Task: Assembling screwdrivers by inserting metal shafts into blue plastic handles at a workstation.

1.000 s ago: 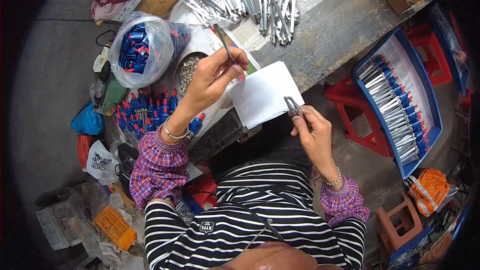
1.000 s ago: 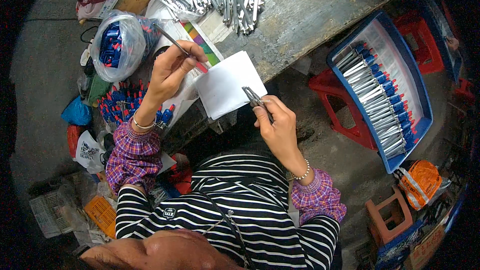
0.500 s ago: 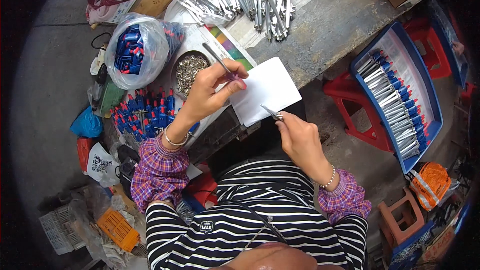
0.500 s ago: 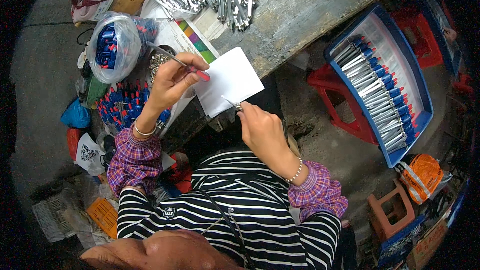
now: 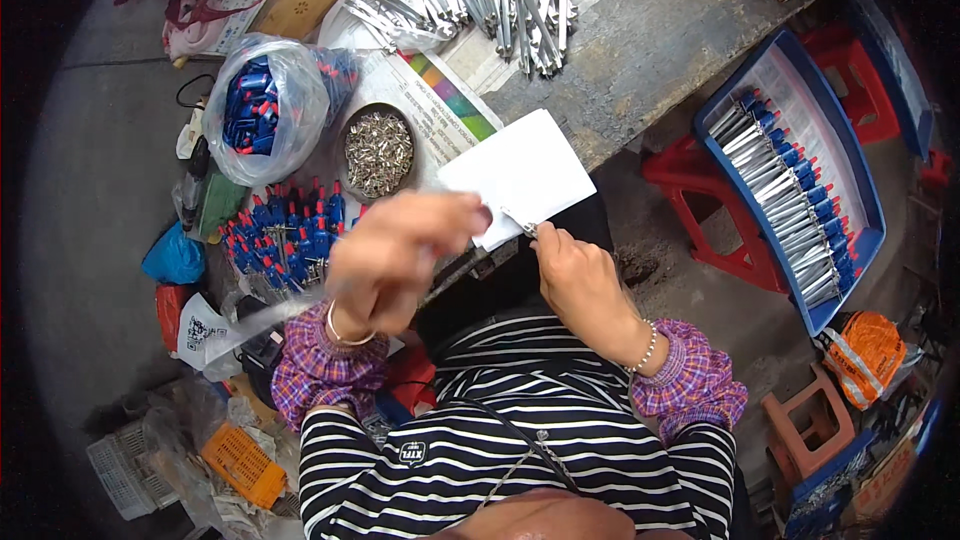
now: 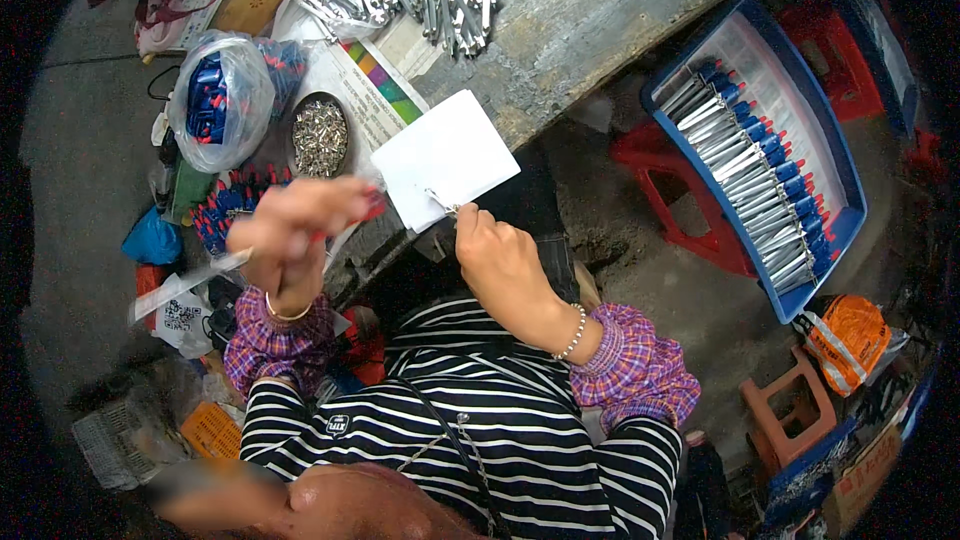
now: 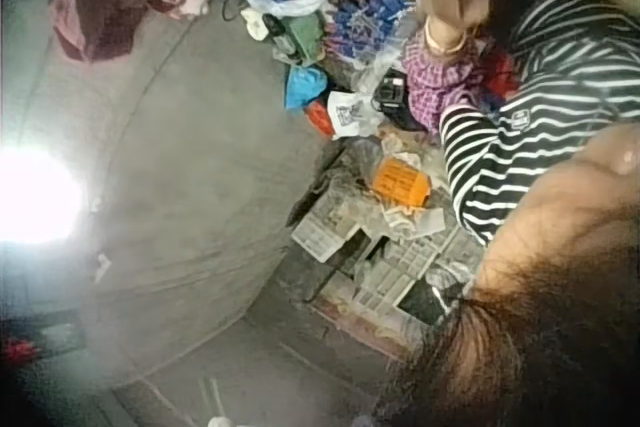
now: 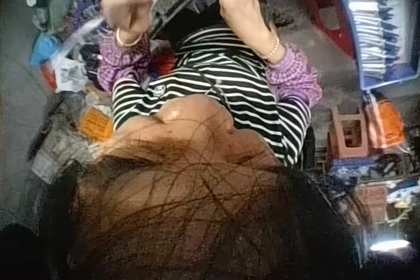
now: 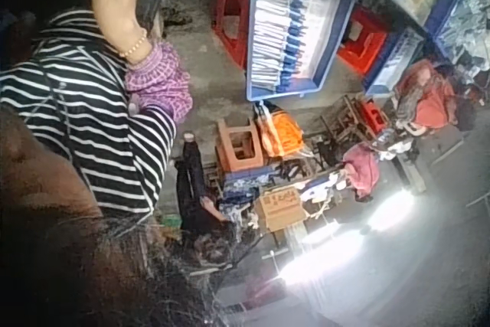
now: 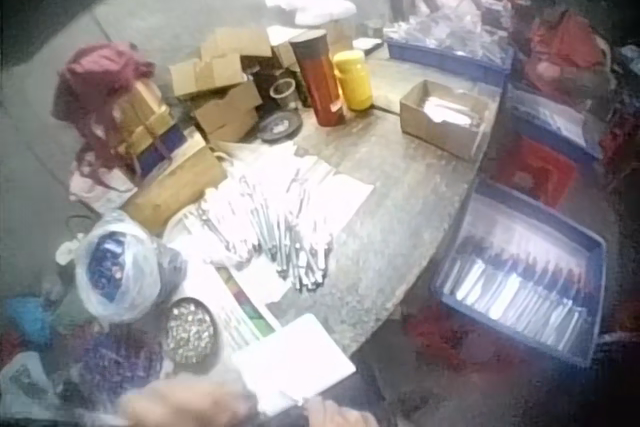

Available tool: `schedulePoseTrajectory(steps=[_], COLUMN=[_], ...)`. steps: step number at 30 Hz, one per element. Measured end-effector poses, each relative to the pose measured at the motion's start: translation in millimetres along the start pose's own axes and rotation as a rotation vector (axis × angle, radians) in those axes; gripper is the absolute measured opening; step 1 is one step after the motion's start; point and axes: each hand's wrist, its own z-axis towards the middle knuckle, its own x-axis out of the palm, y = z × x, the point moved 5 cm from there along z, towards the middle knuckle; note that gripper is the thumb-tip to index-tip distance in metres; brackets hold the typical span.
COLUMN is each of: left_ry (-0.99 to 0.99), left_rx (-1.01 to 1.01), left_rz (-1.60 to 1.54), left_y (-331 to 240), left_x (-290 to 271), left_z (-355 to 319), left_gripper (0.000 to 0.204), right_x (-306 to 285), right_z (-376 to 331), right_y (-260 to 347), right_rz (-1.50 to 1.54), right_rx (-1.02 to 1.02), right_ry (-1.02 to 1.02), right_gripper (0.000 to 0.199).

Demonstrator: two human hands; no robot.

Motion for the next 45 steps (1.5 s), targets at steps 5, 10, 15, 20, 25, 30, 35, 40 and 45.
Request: schedulePoseTrajectory(steps=[5, 10, 15, 20, 25, 30, 35, 40, 45], left_ry=[-0.117, 0.074, 0.185, 0.473, 0.654, 0.653, 0.654, 0.711, 0.617], left_rx=[-0.544, -0.594, -0.374, -0.177, -0.148, -0.252, -0.317, -0.307, -0.358], left_rz=[-0.149, -0.021, 0.448, 0.805, 1.078, 1.104, 1.064, 0.981, 0.952], left_y=[70, 67, 64, 93, 136, 158, 156, 157, 147], left_x=[16, 9, -24, -26, -76, -93, -106, -95, -125], left_z=[-51, -34, 21, 45, -1, -12, -14, -6, -16], left_gripper=[0.013, 0.014, 0.017, 0.020, 0.028, 0.029, 0.036, 0.043, 0.059], right_x=[7, 3, -23, -38, -21, -24, -21, -20, -20], right_z=[0, 0, 2, -7, 2, -5, 0, -5, -9], right_y=[2, -3, -17, -39, -39, -35, -27, -31, -27], right_rz=[0.083, 0.122, 0.426, 0.236, 0.406, 0.444, 0.485, 0.522, 0.616], right_rx=[0.000, -0.005, 0.054, -0.011, 0.054, 0.075, 0.047, 0.073, 0.095], right_ry=[-0.002, -0.046, -0.241, -0.521, -0.530, -0.482, -0.566, -0.645, -0.678], right_gripper=[0.008, 0.008, 0.008, 0.017, 0.021, 0.017, 0.015, 0.015, 0.016])
